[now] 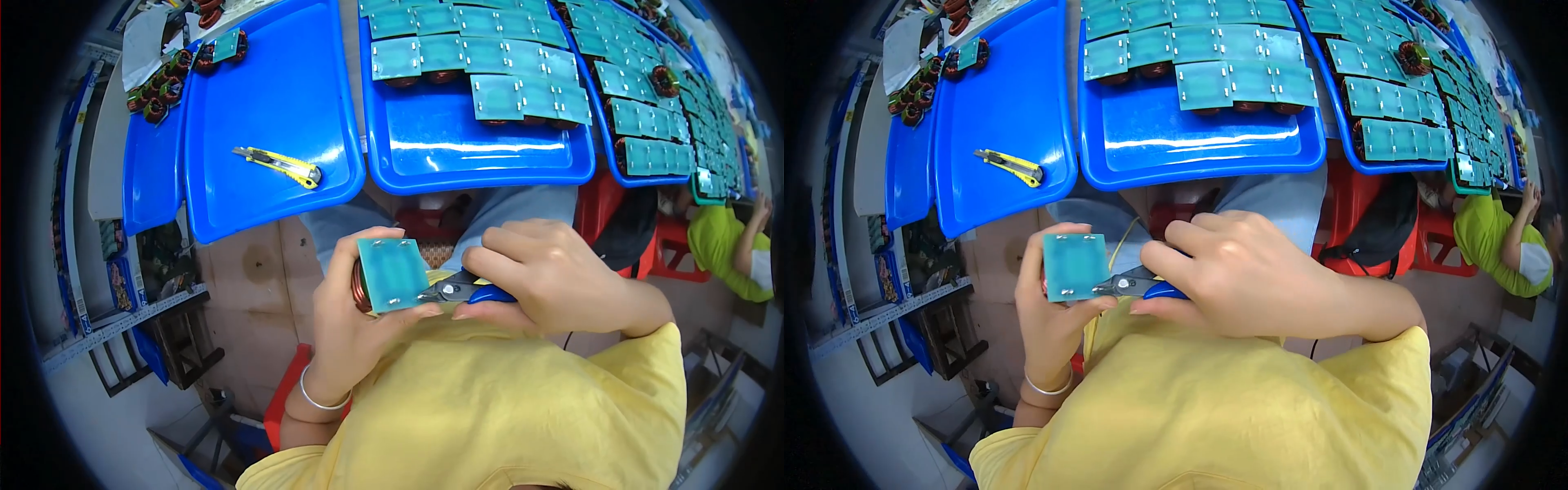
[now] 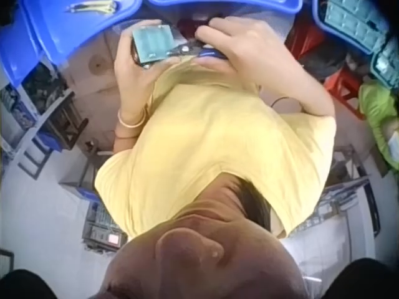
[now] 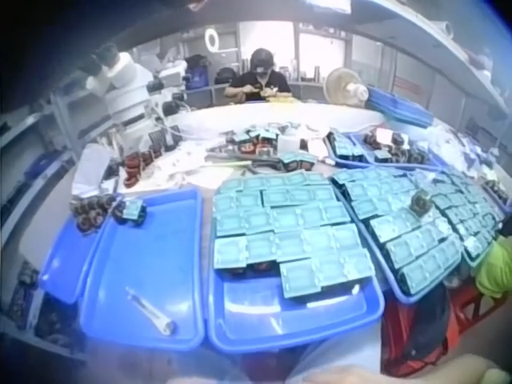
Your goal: Trimming wire leads on electronic components using pliers at a workbench.
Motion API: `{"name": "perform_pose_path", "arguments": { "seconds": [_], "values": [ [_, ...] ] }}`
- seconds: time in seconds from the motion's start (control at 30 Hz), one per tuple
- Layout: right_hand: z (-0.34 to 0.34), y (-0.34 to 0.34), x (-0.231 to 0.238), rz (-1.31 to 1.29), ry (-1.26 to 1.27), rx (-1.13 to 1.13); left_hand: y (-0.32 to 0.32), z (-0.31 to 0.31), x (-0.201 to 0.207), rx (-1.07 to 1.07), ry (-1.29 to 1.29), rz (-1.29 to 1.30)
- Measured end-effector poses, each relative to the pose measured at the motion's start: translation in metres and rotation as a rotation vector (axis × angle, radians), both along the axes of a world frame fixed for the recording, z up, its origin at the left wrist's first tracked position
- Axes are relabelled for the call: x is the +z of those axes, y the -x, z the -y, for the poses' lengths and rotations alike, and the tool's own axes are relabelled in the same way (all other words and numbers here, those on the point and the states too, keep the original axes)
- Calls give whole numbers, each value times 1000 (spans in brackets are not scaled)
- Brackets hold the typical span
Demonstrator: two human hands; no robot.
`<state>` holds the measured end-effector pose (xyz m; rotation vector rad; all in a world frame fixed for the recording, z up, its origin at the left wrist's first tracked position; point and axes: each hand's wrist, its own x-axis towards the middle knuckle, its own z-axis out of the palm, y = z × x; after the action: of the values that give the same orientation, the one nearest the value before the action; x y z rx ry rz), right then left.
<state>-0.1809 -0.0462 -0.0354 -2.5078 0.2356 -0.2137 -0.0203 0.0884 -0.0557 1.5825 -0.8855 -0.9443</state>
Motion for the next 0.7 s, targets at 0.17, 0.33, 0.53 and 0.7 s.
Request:
{"name": "perform_pose_path", "arguments": {
  "seconds": [0.17, 0.33, 0.53, 0.7],
  "values": [
    [-2, -2, -55, -277, -291, -25, -2, -5, -54, -54, -278, -154],
    [0, -19, -155, -604, -696, -69, -10, -11, -146, -158, -550, -371],
    [-4, -27, -160, -799, -828, -115, -15, -19, -171, -240, -590, -405],
    [-4, -17, -104, -435, -546, -200, -11, -17, -117, -184, -310, -518]
  ]
}}
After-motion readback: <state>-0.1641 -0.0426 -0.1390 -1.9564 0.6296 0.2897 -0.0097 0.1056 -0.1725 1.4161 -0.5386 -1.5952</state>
